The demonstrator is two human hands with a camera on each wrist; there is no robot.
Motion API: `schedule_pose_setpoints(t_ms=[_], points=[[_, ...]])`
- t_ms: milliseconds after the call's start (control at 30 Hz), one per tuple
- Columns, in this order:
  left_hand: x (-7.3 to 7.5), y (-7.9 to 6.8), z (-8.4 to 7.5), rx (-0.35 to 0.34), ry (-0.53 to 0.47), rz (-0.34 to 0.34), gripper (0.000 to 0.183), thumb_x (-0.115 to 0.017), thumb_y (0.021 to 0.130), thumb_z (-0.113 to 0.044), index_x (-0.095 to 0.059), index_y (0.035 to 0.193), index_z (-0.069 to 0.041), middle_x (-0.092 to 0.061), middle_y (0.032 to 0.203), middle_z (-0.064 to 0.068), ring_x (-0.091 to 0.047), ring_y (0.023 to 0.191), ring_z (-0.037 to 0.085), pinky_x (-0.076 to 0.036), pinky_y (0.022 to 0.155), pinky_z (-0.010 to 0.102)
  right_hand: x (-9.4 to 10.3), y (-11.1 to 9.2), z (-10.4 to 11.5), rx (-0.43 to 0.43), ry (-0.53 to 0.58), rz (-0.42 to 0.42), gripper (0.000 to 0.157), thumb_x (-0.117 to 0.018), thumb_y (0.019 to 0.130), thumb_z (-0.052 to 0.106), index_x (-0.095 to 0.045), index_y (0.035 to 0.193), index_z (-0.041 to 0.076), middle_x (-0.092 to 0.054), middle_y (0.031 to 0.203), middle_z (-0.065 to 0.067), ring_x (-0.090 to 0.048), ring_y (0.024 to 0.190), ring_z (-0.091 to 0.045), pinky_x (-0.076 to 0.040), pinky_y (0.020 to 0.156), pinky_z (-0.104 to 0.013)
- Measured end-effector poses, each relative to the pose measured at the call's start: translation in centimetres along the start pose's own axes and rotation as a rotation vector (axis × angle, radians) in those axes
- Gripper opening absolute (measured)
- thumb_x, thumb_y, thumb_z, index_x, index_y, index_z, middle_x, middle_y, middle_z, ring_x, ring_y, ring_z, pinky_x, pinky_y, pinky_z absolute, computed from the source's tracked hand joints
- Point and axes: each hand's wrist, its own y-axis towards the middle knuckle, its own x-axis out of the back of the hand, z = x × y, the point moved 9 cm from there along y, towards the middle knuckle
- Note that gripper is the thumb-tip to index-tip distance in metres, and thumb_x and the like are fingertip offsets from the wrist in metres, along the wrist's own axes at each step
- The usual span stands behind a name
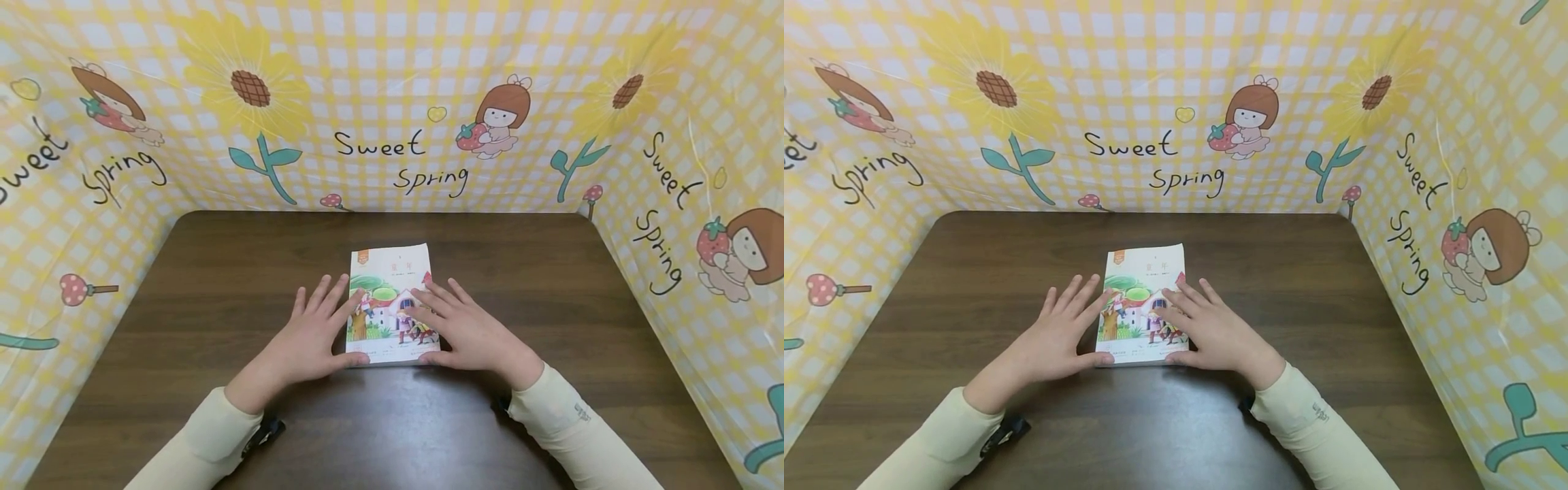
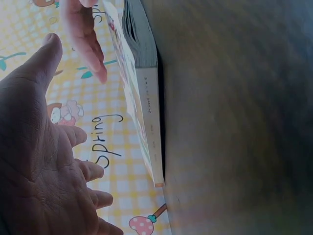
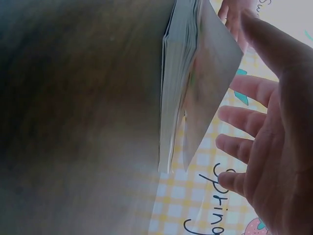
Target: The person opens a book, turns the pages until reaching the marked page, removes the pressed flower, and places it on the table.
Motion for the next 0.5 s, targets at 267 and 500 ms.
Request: schedule_pose_setpoints(t_ms=[267,500], points=[[-0.5,0.0,-0.8,-0.009,-0.001,-0.004,0.108,-0.054,0.082,-0.085,-0.018,0.166,-0.028,-0.008,0.173,0.010,-0.003,0.158,0.042,-0.008,0.117,0.076,-0.8,0.0,0.1,0.004,-0.010,0.056,0.091,-0.068,0.083,0.074,-0.044,0.157,0.025,-0.035,0.166,-0.005,-0.025,0.156,-0.031,-0.007,0.125,-0.060],[-0.9,-0.1,-1.2,-0.013,0.003,0.016,0.105,-0.048,0.083,-0.088,-0.019,0.165,-0.029,-0.010,0.173,0.010,-0.004,0.158,0.042,-0.009,0.117,0.075,-1.2,-0.1,0.2,0.014,-0.003,0.107,0.075,-0.067,0.088,0.068,-0.055,0.149,0.027,-0.044,0.161,-0.003,-0.034,0.152,-0.029,-0.011,0.125,-0.060]])
